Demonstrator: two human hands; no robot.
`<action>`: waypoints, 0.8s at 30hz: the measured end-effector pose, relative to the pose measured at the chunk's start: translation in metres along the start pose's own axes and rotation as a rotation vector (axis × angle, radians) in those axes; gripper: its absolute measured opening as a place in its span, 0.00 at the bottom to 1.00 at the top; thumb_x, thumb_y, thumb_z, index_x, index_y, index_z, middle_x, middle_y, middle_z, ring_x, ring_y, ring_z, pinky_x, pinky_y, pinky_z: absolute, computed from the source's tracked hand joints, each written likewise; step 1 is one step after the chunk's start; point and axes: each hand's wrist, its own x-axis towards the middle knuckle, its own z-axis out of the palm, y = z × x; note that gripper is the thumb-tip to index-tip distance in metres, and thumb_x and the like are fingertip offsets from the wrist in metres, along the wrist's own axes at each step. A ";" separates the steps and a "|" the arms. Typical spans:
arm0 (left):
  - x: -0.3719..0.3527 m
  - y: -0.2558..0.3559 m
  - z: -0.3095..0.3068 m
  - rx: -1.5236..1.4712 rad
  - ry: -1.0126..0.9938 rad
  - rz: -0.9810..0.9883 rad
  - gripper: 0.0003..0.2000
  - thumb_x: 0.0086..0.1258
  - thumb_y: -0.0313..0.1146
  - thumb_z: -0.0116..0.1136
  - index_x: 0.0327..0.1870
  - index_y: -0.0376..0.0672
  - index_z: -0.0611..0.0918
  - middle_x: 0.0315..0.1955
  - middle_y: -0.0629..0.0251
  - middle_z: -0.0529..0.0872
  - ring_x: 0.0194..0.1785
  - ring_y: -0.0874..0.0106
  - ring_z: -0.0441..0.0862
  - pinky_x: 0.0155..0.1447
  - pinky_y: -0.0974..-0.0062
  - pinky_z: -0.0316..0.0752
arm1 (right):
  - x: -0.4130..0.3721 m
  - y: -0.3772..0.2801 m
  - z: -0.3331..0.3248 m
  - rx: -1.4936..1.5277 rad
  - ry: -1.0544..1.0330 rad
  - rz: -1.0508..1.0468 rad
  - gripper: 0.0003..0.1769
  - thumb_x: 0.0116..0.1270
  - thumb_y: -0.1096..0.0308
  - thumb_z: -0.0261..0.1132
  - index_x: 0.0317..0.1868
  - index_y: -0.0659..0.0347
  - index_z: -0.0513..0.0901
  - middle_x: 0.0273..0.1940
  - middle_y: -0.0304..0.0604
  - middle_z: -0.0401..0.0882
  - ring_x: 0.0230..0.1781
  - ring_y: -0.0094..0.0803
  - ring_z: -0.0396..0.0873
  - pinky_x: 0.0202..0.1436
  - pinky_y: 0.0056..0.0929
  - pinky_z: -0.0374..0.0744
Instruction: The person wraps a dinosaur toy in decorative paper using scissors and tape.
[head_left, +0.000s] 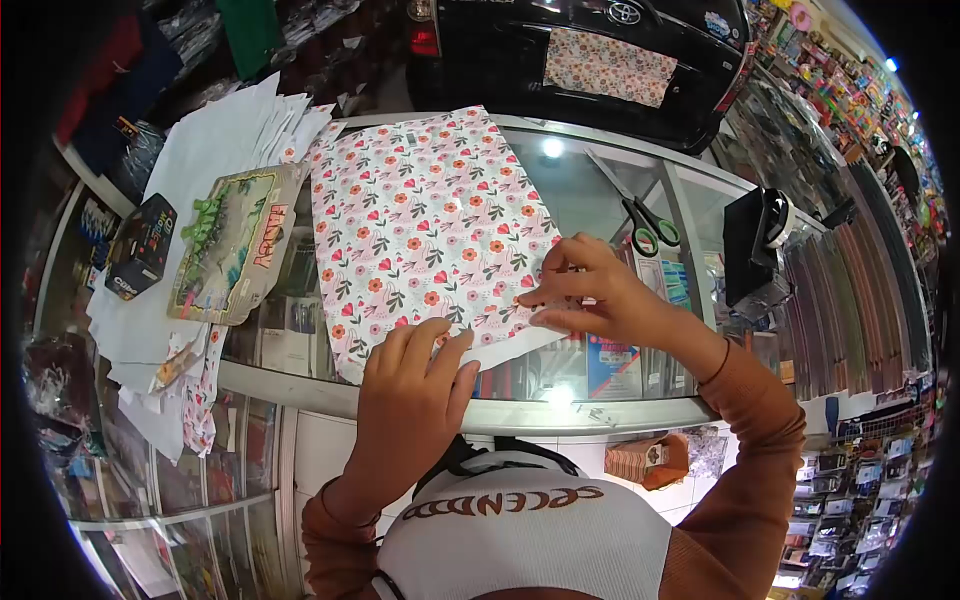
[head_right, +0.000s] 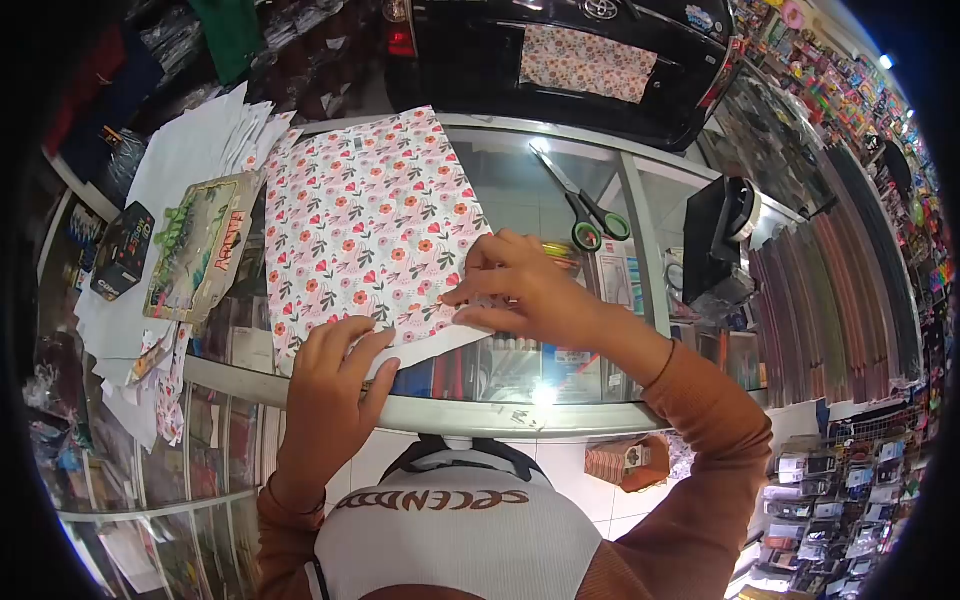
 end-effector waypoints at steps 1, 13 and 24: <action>0.001 0.000 0.000 -0.009 -0.007 -0.010 0.13 0.65 0.33 0.65 0.49 0.41 0.84 0.47 0.62 0.80 0.50 0.62 0.77 0.54 0.63 0.73 | 0.001 0.001 0.000 0.029 -0.003 0.009 0.17 0.57 0.64 0.76 0.48 0.51 0.90 0.38 0.36 0.74 0.42 0.33 0.70 0.48 0.32 0.68; 0.022 -0.010 0.005 -0.135 0.004 -0.145 0.09 0.65 0.29 0.65 0.45 0.46 0.88 0.44 0.63 0.81 0.51 0.63 0.78 0.54 0.65 0.72 | 0.006 -0.006 0.012 0.062 0.097 0.154 0.21 0.54 0.59 0.79 0.39 0.58 0.78 0.38 0.40 0.75 0.40 0.37 0.72 0.44 0.33 0.70; 0.012 0.011 -0.001 0.052 -0.221 0.006 0.33 0.64 0.51 0.65 0.60 0.30 0.78 0.54 0.55 0.77 0.55 0.58 0.72 0.60 0.58 0.69 | 0.003 0.004 0.010 0.304 0.109 0.224 0.16 0.56 0.69 0.77 0.38 0.61 0.78 0.40 0.42 0.79 0.43 0.35 0.78 0.47 0.33 0.75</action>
